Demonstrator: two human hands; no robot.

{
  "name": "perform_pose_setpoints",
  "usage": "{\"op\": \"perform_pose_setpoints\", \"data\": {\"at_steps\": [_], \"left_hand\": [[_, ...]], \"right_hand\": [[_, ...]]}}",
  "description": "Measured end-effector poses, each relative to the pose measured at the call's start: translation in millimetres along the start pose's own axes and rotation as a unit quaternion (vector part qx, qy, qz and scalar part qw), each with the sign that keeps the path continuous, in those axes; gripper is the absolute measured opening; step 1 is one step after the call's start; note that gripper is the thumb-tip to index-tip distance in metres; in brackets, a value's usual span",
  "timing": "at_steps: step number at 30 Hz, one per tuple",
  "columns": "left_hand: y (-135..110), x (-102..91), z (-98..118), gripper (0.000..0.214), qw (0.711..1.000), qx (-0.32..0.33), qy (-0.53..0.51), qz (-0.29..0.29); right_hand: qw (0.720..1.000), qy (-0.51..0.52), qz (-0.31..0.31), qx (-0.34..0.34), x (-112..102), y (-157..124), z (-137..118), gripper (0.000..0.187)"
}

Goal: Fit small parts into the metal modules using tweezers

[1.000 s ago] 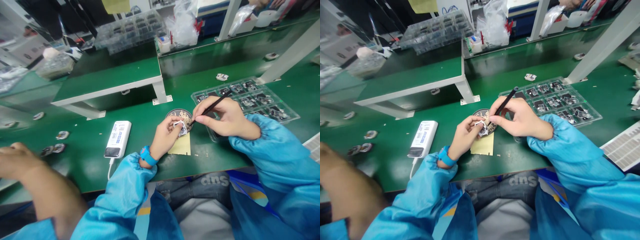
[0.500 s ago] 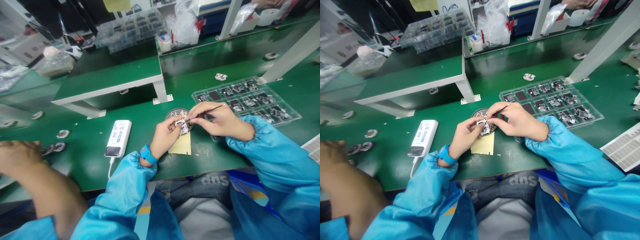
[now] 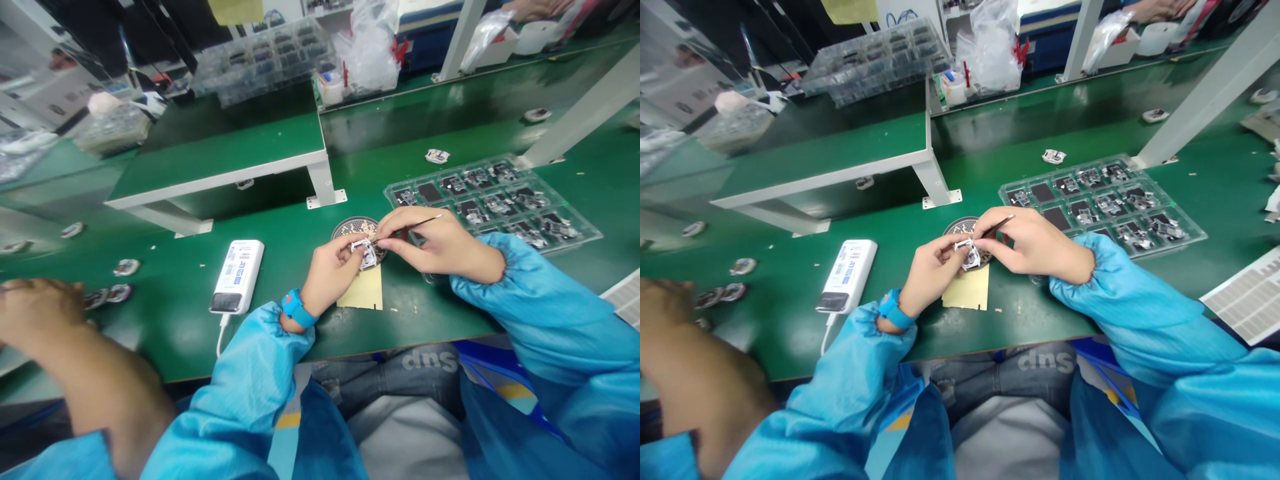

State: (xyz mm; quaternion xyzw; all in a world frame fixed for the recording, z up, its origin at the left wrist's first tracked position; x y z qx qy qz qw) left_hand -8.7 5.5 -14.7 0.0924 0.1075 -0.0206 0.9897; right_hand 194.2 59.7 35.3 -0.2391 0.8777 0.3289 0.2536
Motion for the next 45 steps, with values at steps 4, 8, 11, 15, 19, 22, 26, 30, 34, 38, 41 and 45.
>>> {"op": "perform_pose_setpoints", "data": {"at_steps": [4,8,11,15,19,22,26,30,34,38,41,45], "left_hand": [[1,0.2,7,0.033,1.000,-0.013,-0.015,0.004],[2,0.0,15,0.029,0.998,-0.016,-0.053,0.020],[2,-0.3,17,0.029,0.997,-0.008,-0.067,0.028],[2,-1.4,14,0.030,0.998,-0.005,-0.054,0.029],[4,-5.1,12,0.034,0.998,0.008,-0.041,0.039],[6,-8.8,13,0.035,0.998,0.024,-0.028,0.049],[8,-11.4,13,0.036,0.998,0.032,-0.023,0.055],[9,-12.6,13,0.035,0.996,0.028,-0.040,0.073],[9,-11.9,12,0.034,0.995,0.019,-0.085,0.057],[8,-9.4,9,0.041,0.993,-0.001,-0.101,0.054],[6,-7.4,8,0.037,0.995,-0.007,-0.083,0.049],[5,-5.9,10,0.031,0.996,-0.022,-0.078,0.034]], "right_hand": [[1.000,0.005,0.012,0.019,-4,0,-4,0.011],[1.000,-0.009,0.007,0.025,-4,1,-2,0.012],[0.999,-0.016,0.018,0.021,-3,1,-1,0.013],[0.999,-0.031,0.014,0.019,0,1,-1,0.013],[1.000,-0.002,0.010,0.021,0,3,0,0.011],[0.996,0.057,-0.002,0.062,-5,6,6,0.008],[0.979,0.135,-0.085,0.128,-15,11,13,0.011],[0.965,0.197,-0.068,0.161,-35,18,20,0.024],[0.956,0.210,0.118,0.169,-70,22,43,0.032],[0.938,-0.101,0.203,0.261,-101,17,74,0.020],[0.911,-0.222,0.125,0.326,-101,13,89,0.018],[0.907,-0.268,0.061,0.318,-69,17,97,0.030]]}}
Point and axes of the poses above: each hand's wrist, its own y-axis towards the middle knuckle, its own x-axis out of the palm, z = x × y, the point moved 1 cm from there along y, towards the middle knuckle, and after that the axes turned 9 degrees about x, right-handed, at the moved point
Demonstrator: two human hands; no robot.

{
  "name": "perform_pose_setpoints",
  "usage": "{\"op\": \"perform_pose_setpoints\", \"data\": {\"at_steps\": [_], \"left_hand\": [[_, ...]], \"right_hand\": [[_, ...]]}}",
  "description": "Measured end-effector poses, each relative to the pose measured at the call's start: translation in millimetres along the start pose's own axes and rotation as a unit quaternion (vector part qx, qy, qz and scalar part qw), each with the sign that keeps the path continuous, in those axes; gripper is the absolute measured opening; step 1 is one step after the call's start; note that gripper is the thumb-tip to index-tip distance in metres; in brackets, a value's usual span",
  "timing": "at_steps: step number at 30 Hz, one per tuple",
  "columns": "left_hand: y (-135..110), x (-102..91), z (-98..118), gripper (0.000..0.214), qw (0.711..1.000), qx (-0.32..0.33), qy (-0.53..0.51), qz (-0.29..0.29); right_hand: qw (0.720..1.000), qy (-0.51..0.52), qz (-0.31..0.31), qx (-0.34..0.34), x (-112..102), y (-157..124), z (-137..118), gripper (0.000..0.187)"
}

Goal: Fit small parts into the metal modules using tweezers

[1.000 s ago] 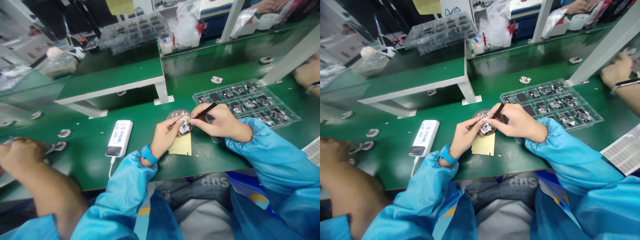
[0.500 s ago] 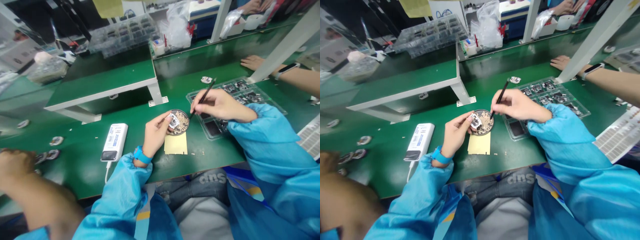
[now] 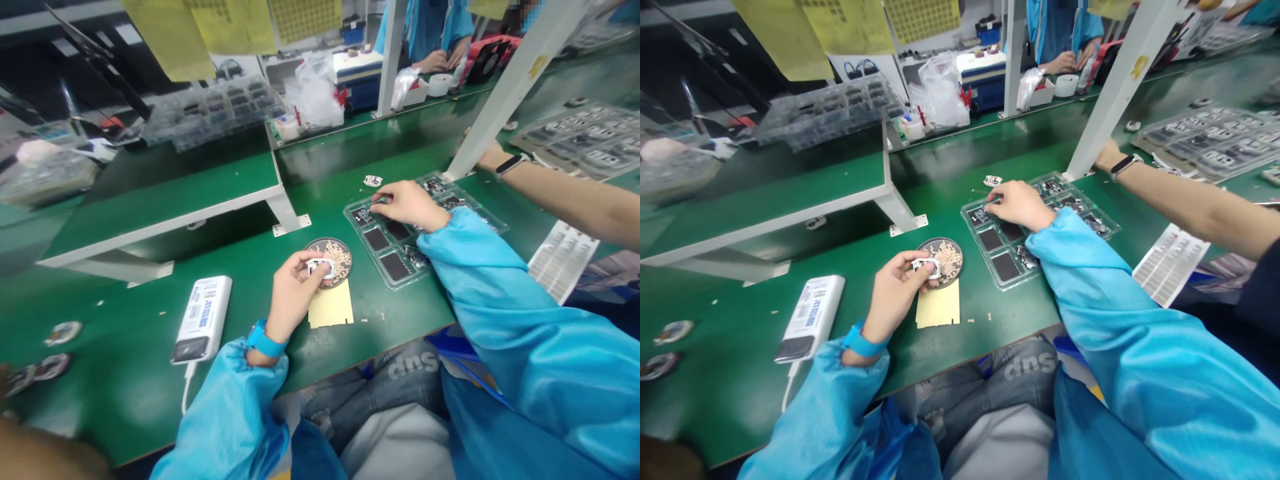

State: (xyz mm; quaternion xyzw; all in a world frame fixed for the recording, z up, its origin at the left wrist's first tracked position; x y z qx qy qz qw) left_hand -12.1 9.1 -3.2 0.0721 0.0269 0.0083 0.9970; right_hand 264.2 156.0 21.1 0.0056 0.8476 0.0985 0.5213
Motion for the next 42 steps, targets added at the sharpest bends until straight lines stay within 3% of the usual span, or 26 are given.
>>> {"op": "perform_pose_setpoints", "data": {"at_steps": [4,9,12,15,18,22,26,28,42], "left_hand": [[0,0.9,3,0.031,1.000,-0.014,0.003,0.011],[0,1.8,5,0.032,1.000,-0.021,0.010,-0.001],[0,1.9,5,0.032,1.000,-0.024,-0.001,-0.002],[0,1.5,5,0.035,0.999,-0.038,-0.037,0.009],[1,0.8,5,0.042,0.993,-0.043,-0.108,0.017],[2,0.1,4,0.044,0.981,-0.033,-0.189,0.013],[2,-1.4,1,0.042,0.983,-0.013,-0.182,0.027],[1,-2.4,-1,0.042,0.986,0.000,-0.166,0.029],[-6,3.3,6,0.049,0.989,0.074,-0.125,-0.008]], "right_hand": [[0.996,-0.091,-0.013,-0.023,27,-4,-16,0.039],[0.990,-0.131,-0.008,-0.042,34,-4,-23,0.038],[0.997,-0.072,0.001,-0.041,29,-2,-21,0.031],[0.997,0.067,0.024,-0.038,20,-6,-23,0.023],[0.968,0.250,0.010,-0.035,9,-22,-40,0.023],[0.919,0.380,-0.086,-0.060,1,-57,-76,0.024],[0.863,0.458,-0.213,-0.022,15,-81,-95,0.030],[0.845,0.473,-0.248,0.014,24,-84,-95,0.031],[0.870,0.428,-0.239,0.044,35,-85,-93,0.036]]}}
Point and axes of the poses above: each hand's wrist, its own y-axis towards the middle knuckle, its own x-axis out of the palm, z = x × y, the point moved 1 cm from there along y, towards the middle knuckle, and after that the axes turned 9 degrees about x, right-handed, at the moved point
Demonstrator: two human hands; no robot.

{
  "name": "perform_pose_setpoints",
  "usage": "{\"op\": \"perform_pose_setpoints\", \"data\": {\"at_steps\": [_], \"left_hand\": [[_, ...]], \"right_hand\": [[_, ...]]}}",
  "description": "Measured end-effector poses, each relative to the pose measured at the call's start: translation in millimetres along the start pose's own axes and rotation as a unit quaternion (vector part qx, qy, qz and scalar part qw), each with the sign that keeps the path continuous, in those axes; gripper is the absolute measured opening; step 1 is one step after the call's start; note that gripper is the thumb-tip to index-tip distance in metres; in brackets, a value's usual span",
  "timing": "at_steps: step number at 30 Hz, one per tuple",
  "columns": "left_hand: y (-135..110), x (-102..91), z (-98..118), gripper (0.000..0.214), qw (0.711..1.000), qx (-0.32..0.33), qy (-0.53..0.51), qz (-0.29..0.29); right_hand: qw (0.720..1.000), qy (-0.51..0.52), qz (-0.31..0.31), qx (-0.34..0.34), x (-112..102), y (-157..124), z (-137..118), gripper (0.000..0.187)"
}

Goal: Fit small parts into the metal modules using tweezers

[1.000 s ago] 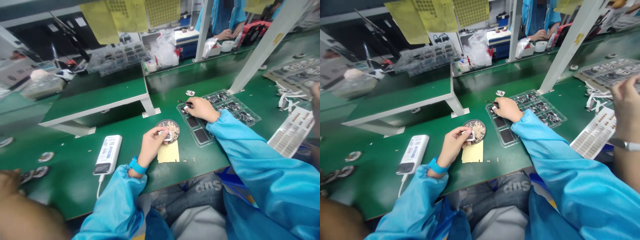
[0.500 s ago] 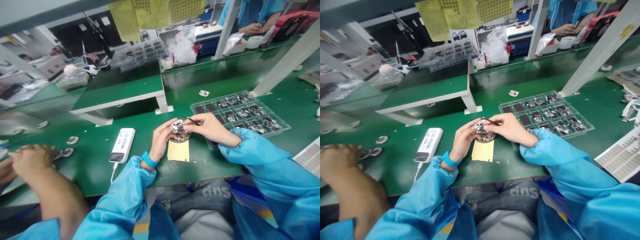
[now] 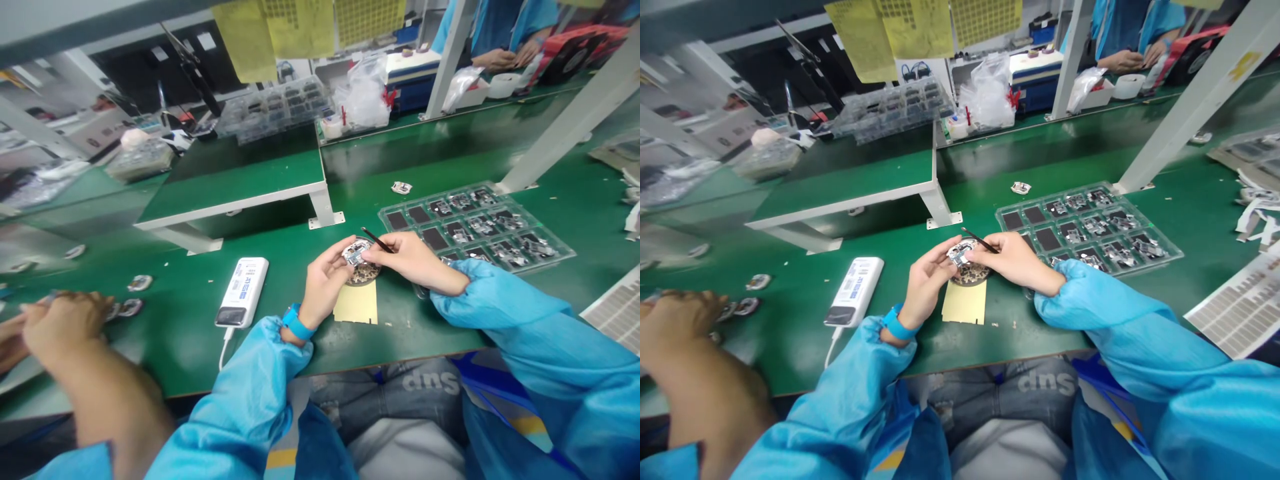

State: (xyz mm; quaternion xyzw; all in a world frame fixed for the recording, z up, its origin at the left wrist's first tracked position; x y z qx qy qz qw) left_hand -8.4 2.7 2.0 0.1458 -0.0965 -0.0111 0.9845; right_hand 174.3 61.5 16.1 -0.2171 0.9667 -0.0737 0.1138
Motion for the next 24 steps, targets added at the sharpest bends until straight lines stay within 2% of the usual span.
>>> {"op": "perform_pose_setpoints", "data": {"at_steps": [13,24], "left_hand": [[-2.4,-1.4,-3.0,0.048,0.999,0.027,0.043,-0.013],[-4.6,-2.0,-7.1,0.048,0.976,0.078,0.205,0.003]], "right_hand": [[1.000,0.001,0.017,-0.006,2.4,-0.8,1.0,0.038],[0.998,0.063,-0.002,0.004,6.1,-1.3,3.5,0.037]]}}
Point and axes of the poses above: each hand's wrist, its own y-axis towards the middle knuckle, its own x-axis out of the palm, z = x × y, the point moved 1 cm from there along y, towards the middle knuckle, and after that the axes turned 9 degrees about x, right-handed, at the moved point
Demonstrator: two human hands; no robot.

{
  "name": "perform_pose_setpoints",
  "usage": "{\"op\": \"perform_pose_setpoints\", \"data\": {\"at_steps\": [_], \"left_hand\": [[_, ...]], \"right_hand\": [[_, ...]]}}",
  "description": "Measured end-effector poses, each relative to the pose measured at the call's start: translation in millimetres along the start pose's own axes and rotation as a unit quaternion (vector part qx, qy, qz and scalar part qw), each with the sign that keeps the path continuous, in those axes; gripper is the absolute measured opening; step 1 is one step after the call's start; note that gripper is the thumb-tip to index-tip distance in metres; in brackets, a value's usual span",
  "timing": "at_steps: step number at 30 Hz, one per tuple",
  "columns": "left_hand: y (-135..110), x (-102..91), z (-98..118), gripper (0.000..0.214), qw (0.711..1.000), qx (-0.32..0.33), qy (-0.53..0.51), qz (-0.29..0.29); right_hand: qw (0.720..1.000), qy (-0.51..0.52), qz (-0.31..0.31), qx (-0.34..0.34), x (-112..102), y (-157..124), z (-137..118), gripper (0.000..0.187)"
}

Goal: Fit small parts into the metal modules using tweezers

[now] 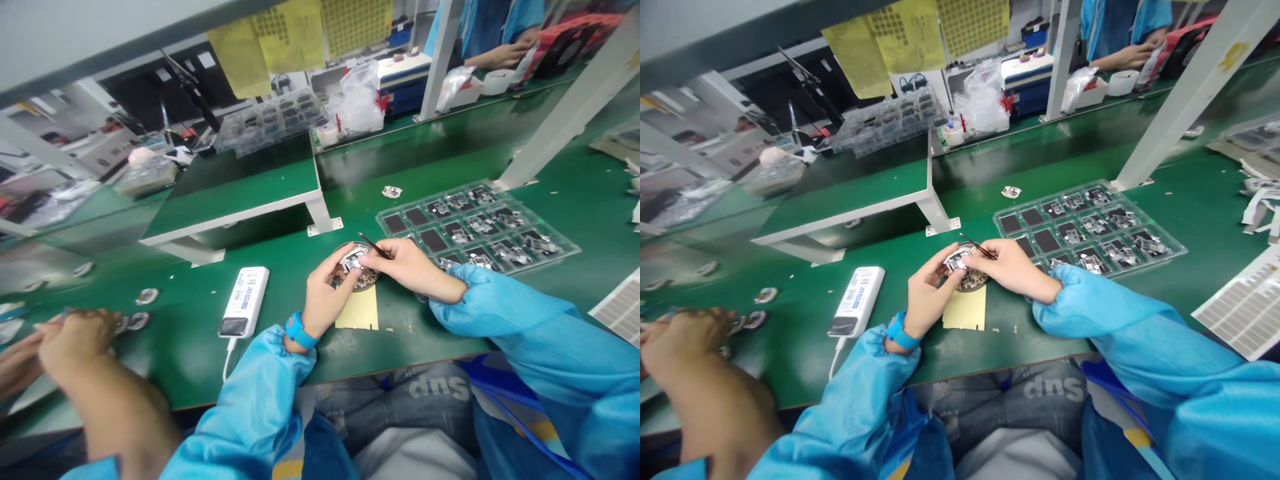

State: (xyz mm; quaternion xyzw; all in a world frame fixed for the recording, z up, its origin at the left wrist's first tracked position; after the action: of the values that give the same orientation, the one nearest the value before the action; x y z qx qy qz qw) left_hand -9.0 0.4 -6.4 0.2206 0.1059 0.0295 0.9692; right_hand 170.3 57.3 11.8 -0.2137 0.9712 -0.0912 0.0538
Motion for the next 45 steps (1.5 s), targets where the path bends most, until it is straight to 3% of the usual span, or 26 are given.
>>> {"op": "perform_pose_setpoints", "data": {"at_steps": [8,15,22,30,38,45], "left_hand": [[2,-1.5,7,0.040,0.999,0.008,0.033,0.023],[5,0.4,1,0.054,0.982,-0.086,-0.168,0.006],[5,1.1,3,0.051,0.978,-0.092,-0.189,-0.003],[6,1.5,-1,0.051,0.966,-0.107,-0.234,-0.028],[7,0.9,2,0.045,0.977,-0.086,-0.195,-0.018],[7,2.0,3,0.047,0.968,-0.096,-0.230,-0.024]], "right_hand": [[1.000,-0.014,0.010,-0.014,0,0,1,0.035],[0.989,-0.053,0.053,-0.127,3,-3,4,0.034],[0.994,-0.012,-0.001,-0.112,0,1,3,0.034],[0.990,-0.038,0.017,-0.132,-1,4,7,0.033],[0.992,0.007,-0.010,-0.122,-2,7,8,0.033],[0.991,-0.011,0.020,-0.130,2,5,12,0.032]]}}
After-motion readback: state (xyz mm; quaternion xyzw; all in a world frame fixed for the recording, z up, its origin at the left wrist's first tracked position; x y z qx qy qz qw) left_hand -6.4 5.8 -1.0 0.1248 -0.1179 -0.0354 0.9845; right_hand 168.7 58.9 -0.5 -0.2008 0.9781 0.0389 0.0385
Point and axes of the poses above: each hand's wrist, its own y-axis towards the middle knuckle, its own x-axis out of the palm, z = x × y, the point moved 1 cm from there along y, towards the middle knuckle, and after that the axes turned 9 degrees about x, right-handed, at the moved point
